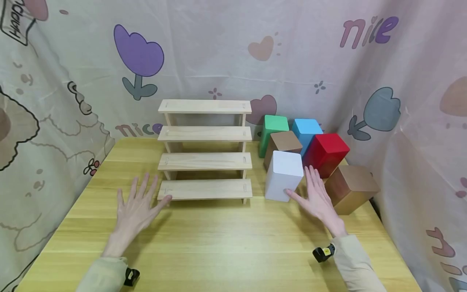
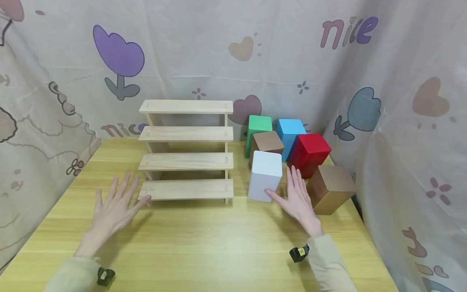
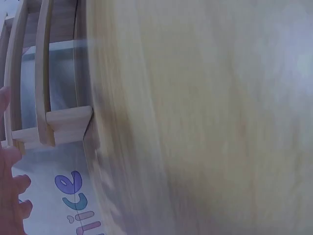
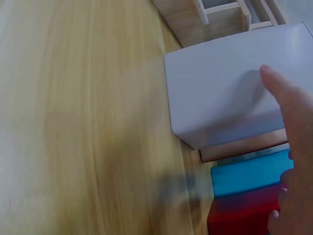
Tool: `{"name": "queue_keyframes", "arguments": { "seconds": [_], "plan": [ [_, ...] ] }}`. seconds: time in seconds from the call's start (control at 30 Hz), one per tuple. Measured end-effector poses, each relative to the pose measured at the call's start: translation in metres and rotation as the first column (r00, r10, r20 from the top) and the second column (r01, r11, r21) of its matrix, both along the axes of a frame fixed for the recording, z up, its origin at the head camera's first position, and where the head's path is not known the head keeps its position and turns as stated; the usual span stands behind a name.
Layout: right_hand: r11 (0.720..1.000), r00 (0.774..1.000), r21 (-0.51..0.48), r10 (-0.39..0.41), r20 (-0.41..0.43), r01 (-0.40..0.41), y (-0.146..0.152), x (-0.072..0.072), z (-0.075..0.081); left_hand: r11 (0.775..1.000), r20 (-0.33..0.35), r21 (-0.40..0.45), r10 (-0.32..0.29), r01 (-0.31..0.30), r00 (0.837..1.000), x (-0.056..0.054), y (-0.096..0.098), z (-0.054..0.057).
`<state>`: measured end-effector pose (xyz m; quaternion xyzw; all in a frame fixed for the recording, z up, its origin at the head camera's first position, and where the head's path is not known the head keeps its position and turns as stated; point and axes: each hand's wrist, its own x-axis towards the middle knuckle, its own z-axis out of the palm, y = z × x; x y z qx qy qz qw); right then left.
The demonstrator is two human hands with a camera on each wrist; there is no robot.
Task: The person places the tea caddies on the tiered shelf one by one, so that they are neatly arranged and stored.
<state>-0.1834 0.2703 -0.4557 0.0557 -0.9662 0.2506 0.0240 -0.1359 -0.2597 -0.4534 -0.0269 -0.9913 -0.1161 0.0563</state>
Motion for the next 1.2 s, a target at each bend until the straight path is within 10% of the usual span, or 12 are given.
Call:
{"name": "queue_keyframes", "arguments": {
  "seconds": [0.37,0.63,0.93,1.2],
  "plan": [
    [0.932,0.999,-0.361,0.040,0.015,-0.032,-0.001,-0.011,0.000,0.962,0.082,0.274,-0.018,-0.005,0.997,-0.002,0.005,-0.002],
    [0.776,0.992,-0.623,0.129,0.006,-0.097,0.000,-0.018,-0.003,0.709,0.167,0.702,-0.083,-0.059,0.982,-0.012,0.003,-0.010],
    [0.730,0.988,-0.677,0.153,0.027,-0.095,-0.002,-0.019,-0.002,0.571,0.219,0.809,-0.074,-0.139,0.973,-0.021,-0.007,-0.013],
    [0.709,0.984,-0.697,0.177,0.028,-0.108,-0.004,-0.022,-0.002,0.395,0.244,0.900,-0.113,-0.182,0.963,-0.029,-0.016,-0.018]
  ]
}}
